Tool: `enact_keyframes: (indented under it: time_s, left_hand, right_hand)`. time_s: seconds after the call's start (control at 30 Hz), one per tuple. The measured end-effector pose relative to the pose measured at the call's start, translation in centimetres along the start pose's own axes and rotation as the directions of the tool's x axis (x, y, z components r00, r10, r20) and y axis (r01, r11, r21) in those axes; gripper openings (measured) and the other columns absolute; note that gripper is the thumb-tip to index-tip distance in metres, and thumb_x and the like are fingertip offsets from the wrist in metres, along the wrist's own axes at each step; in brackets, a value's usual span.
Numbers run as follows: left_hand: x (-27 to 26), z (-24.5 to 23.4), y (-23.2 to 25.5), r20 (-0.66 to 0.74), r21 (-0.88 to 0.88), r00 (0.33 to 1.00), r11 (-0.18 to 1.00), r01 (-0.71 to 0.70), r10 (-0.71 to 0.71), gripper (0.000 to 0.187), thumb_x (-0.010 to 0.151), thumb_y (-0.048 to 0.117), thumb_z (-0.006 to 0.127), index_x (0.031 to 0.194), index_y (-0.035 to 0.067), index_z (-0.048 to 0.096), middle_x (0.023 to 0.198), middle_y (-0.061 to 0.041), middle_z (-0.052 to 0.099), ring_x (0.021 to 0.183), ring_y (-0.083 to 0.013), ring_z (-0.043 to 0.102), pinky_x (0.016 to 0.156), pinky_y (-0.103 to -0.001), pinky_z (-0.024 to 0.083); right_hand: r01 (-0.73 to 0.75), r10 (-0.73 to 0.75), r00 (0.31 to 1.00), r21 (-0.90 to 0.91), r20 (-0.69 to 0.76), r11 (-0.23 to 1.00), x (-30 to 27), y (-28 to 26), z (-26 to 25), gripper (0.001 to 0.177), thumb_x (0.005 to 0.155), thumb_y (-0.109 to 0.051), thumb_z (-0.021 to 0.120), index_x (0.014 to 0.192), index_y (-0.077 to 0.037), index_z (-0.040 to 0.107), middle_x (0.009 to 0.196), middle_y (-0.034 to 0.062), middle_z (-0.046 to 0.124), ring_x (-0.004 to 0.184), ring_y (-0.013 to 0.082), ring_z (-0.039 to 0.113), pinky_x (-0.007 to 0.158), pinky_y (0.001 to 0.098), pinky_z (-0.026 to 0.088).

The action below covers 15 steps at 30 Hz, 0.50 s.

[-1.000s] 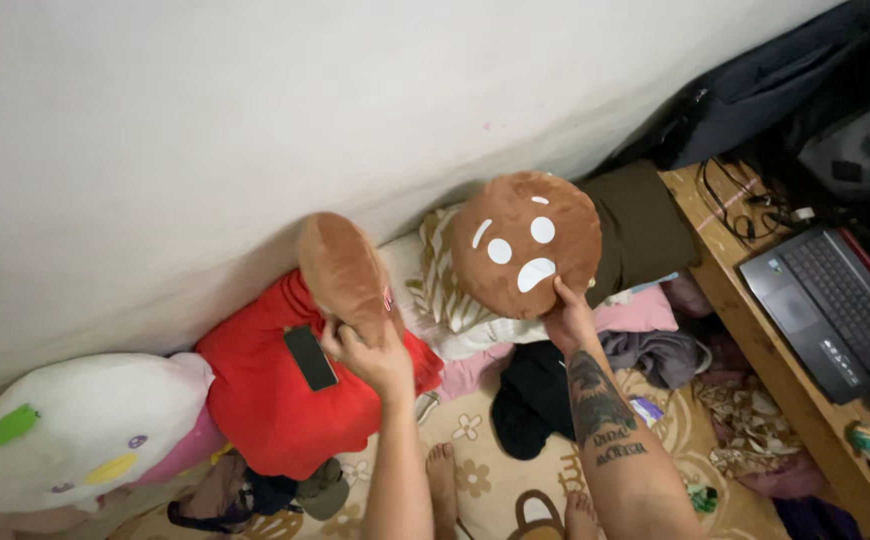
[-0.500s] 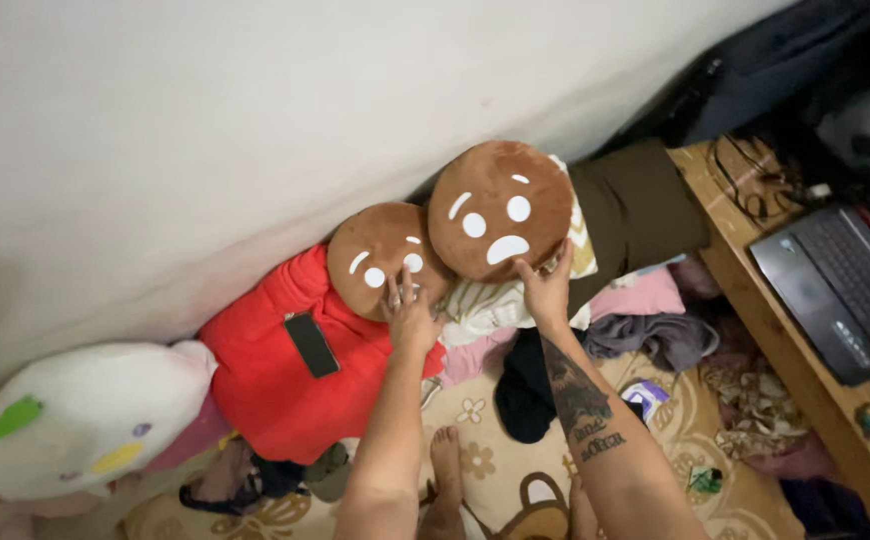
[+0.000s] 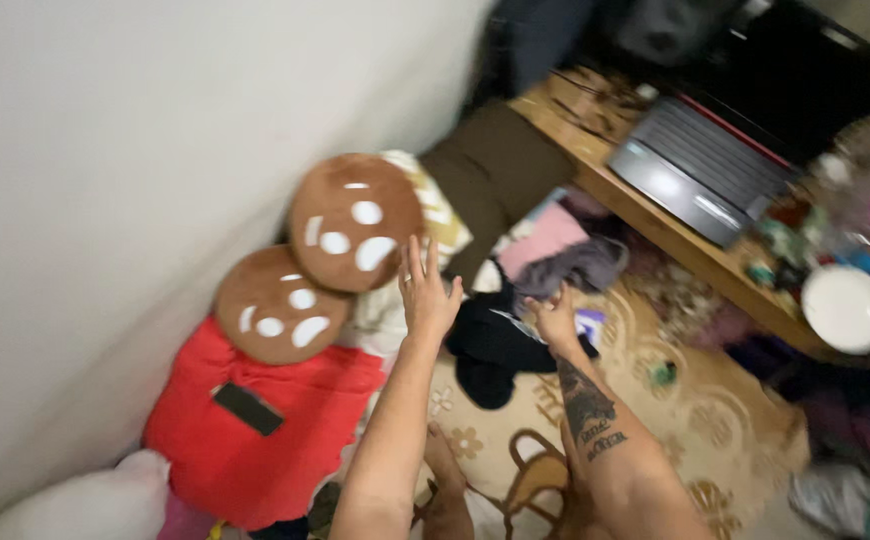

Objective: The person sits on a bed in a cluttered bedroom and tidies items. They handle a black bag, move plush toys and pillows aside, fold a purple garment and black shirts, gather scattered clothes into a pile, wipe a plate on the desk, and handle plastic bottles and small packages from the floor and desk.

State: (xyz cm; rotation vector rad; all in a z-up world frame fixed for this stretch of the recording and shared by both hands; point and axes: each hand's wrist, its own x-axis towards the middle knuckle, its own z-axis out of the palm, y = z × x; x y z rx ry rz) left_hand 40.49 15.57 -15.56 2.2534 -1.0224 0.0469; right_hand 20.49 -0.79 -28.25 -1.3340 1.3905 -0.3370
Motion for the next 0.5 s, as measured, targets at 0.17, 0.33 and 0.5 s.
enact_keyframes:
  time_s: [0.17,0.33,0.5]
  left_hand:
    - [-0.7,6.8,7.7,0.202,-0.052,0.978,0.997,-0.05,0.059,0.079,0.081,0.03,0.077,0.15,0.011,0.044,0.165,-0.024,0.02,0.152,-0.0458,0.024,0.121,-0.056,0.024]
    - [-3.8,15.5,12.7,0.429,-0.031,0.903,0.999,0.03,-0.014,0.065,0.085,0.038,0.078,0.14,0.01,0.055,0.163,-0.022,0.027,0.15,-0.0419,0.027,0.117,-0.056,0.028]
    - [-7.4,25.0,15.6,0.634,-0.022,0.761,0.981,0.194,-0.137,0.068,0.081,0.042,0.078,0.137,0.008,0.059,0.157,-0.021,0.041,0.144,-0.0384,0.04,0.117,-0.044,0.037]
  right_hand:
    - [0.206,-0.223,0.966,-0.129,-0.134,0.97,2.2,4.3,-11.2,0.1,0.081,-0.019,0.083,0.162,-0.006,0.026,0.143,0.0302,0.055,0.125,0.0335,0.059,0.101,0.04,0.05]
    - [-0.026,0.027,0.992,0.009,-0.12,1.0,3.3,9.2,-20.6,0.098,0.082,-0.021,0.078,0.163,-0.009,0.024,0.146,0.0284,0.051,0.114,0.0349,0.064,0.083,0.0415,0.055]
    - [-0.231,0.239,0.971,0.166,-0.029,0.959,5.8,12.6,-27.6,0.094,0.082,-0.018,0.075,0.161,-0.014,0.024,0.14,0.0197,0.057,0.099,0.0267,0.062,0.071,0.0392,0.054]
